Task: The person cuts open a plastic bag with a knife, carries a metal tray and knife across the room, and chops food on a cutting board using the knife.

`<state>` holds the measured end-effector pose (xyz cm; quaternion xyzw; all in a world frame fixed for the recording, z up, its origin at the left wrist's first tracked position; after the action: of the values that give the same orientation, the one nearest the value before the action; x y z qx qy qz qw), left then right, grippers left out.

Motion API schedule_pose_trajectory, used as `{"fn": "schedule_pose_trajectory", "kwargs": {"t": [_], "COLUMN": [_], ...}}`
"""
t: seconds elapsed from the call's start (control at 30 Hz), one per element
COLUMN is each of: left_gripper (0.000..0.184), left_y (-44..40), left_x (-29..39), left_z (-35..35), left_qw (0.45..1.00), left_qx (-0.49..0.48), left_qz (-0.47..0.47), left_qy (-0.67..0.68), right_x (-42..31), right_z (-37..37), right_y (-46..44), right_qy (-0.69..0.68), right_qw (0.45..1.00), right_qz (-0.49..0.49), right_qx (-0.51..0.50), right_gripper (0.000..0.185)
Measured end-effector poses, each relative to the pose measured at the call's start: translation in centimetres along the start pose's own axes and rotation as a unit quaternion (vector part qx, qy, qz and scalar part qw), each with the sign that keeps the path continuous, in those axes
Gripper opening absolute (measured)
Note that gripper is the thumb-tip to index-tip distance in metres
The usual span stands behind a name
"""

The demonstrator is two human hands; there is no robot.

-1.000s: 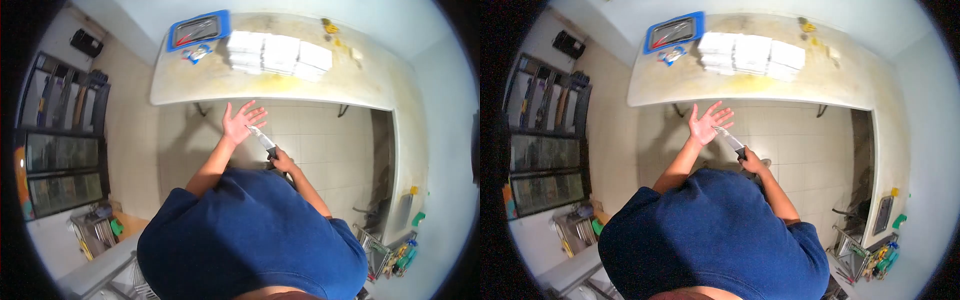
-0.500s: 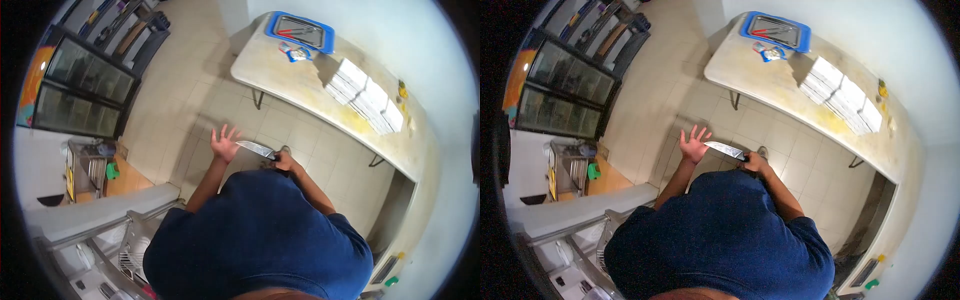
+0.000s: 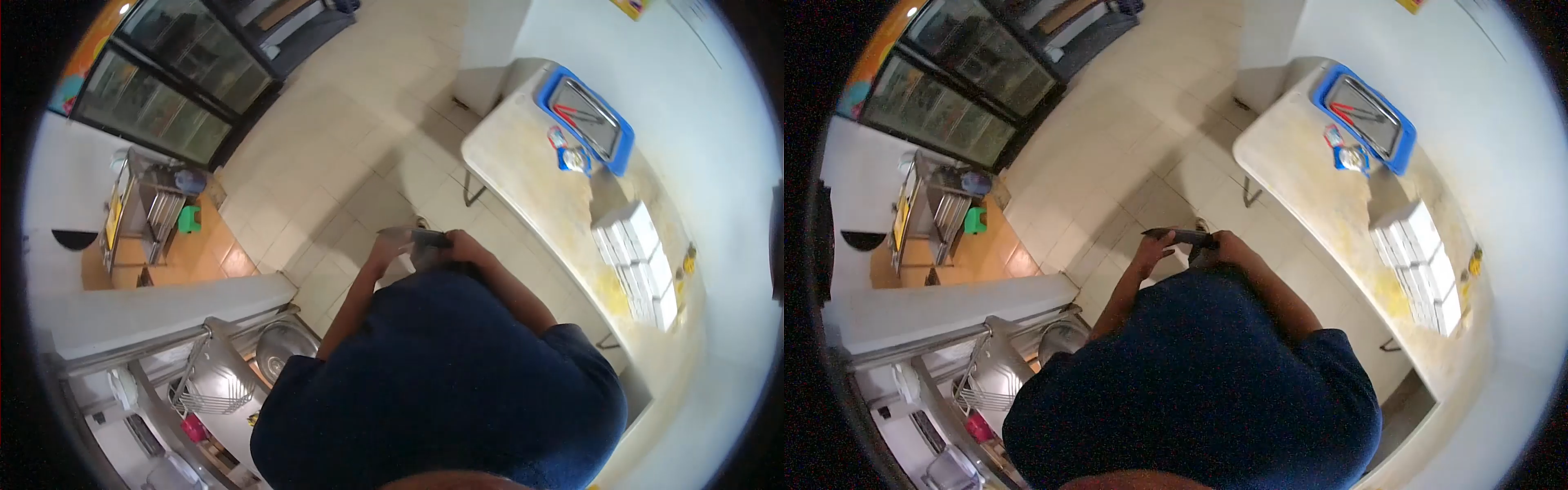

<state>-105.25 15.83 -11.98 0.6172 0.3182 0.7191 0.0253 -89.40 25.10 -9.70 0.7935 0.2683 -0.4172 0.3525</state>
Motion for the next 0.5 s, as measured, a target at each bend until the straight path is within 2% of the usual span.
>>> {"fn": "schedule_pose_trajectory", "kwargs": {"t": [0.03, 0.13, 0.23, 0.27, 0.3, 0.4, 0.5], "left_gripper": [0.049, 0.051, 0.053, 0.051, 0.049, 0.039, 0.038], "left_y": [-1.6, -5.2, -7.8, -8.5, -9.3, -9.4, -10.6], "left_x": [0.8, 3.6, 6.2, 5.8, 5.0, 5.4, 6.4], "left_z": [-1.6, -5.8, -9.8, -11.1, -12.3, -13.3, -13.7], "left_qw": [0.999, 0.989, 0.976, 0.977, 0.978, 0.987, 0.991], "left_qx": [0.03, 0.068, 0.125, 0.14, 0.151, 0.144, 0.121], "left_qz": [0.018, 0.054, 0.126, 0.11, 0.093, 0.065, 0.055], "left_qy": [-0.032, -0.117, -0.123, -0.117, -0.113, -0.034, 0.033], "right_x": [-2.1, -2.1, -4.7, -5.2, -6.0, -7.4, -8.8], "right_z": [-0.7, 0.2, 0.4, 0.8, 1.6, 2.7, 1.9], "right_y": [-2.1, -11.4, -16.8, -18.2, -19.3, -21.1, -22.1], "right_qy": [0.008, 0.115, 0.177, 0.187, 0.173, 0.245, 0.201], "right_qw": [1.0, 0.986, 0.969, 0.965, 0.965, 0.951, 0.957], "right_qz": [0.001, -0.114, -0.173, -0.18, -0.18, -0.101, -0.207], "right_qx": [-0.018, -0.031, -0.029, -0.027, -0.083, -0.158, -0.028], "right_gripper": [0.042, 0.042, 0.041, 0.041, 0.041, 0.052, 0.043]}}
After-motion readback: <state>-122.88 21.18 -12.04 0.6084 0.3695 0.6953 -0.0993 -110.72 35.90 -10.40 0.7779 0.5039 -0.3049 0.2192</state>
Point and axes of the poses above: each hand's wrist, its own y-axis away from the middle knuckle, its own z-axis out of the palm, x = y × z, the point moved 10 cm from there along -y, towards the middle knuckle, and after that the axes turned 9 degrees about x, right-handed, at the moved point
